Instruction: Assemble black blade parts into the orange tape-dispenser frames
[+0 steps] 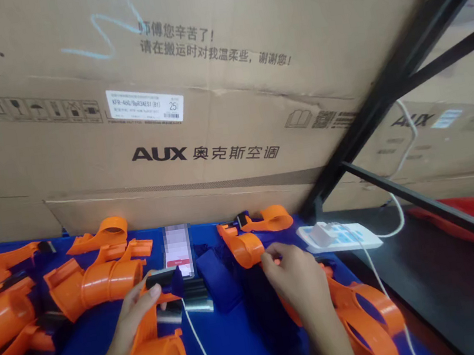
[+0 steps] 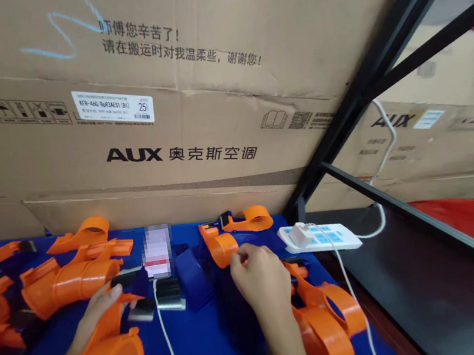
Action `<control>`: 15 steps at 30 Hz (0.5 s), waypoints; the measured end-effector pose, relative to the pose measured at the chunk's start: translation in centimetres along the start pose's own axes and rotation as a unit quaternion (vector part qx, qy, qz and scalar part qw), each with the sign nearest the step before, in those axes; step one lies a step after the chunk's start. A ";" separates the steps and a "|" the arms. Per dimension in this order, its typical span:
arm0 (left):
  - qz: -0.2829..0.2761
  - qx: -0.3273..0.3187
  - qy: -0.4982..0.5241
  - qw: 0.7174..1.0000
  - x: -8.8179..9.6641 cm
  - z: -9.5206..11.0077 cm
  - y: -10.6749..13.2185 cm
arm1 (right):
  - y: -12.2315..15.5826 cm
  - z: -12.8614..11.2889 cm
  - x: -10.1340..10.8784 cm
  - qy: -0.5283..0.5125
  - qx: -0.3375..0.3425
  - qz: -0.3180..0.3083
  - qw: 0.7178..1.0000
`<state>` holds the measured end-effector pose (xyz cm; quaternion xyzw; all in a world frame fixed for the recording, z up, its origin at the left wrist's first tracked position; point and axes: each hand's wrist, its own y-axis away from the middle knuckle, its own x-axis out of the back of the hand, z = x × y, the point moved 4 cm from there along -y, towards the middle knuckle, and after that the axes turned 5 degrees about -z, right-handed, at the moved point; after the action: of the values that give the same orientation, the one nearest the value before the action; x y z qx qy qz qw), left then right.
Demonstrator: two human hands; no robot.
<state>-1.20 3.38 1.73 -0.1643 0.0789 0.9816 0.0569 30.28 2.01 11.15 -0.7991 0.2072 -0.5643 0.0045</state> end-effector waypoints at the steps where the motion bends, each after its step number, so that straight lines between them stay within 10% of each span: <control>1: 0.008 -0.003 0.000 1.000 -0.1 -0.1 0.2 | 0.1 -0.1 0.2 -0.038 0.012 0.029 0.999; 4: 0.028 -0.026 -0.004 0.999 -0.5 0.1 0.8 | 1.1 -1.3 0.3 -0.223 0.085 0.070 0.969; 7: -0.027 -0.049 -0.027 0.998 -1.2 0.2 1.1 | 2.7 -4.4 -0.9 -0.366 0.194 -0.032 0.910; 11: -0.091 -0.057 -0.051 0.993 -1.7 -0.3 0.9 | 5.5 -8.6 -3.5 -0.338 0.289 -0.162 0.881; 15: -0.104 -0.048 -0.041 0.993 -1.9 -0.8 0.9 | 6.9 -9.8 -6.0 -0.282 0.322 -0.122 0.895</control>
<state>0.73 2.23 1.74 -0.1342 0.0114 0.9790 0.1534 17.51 -0.01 7.68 -0.8985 -0.0952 -0.3470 0.2513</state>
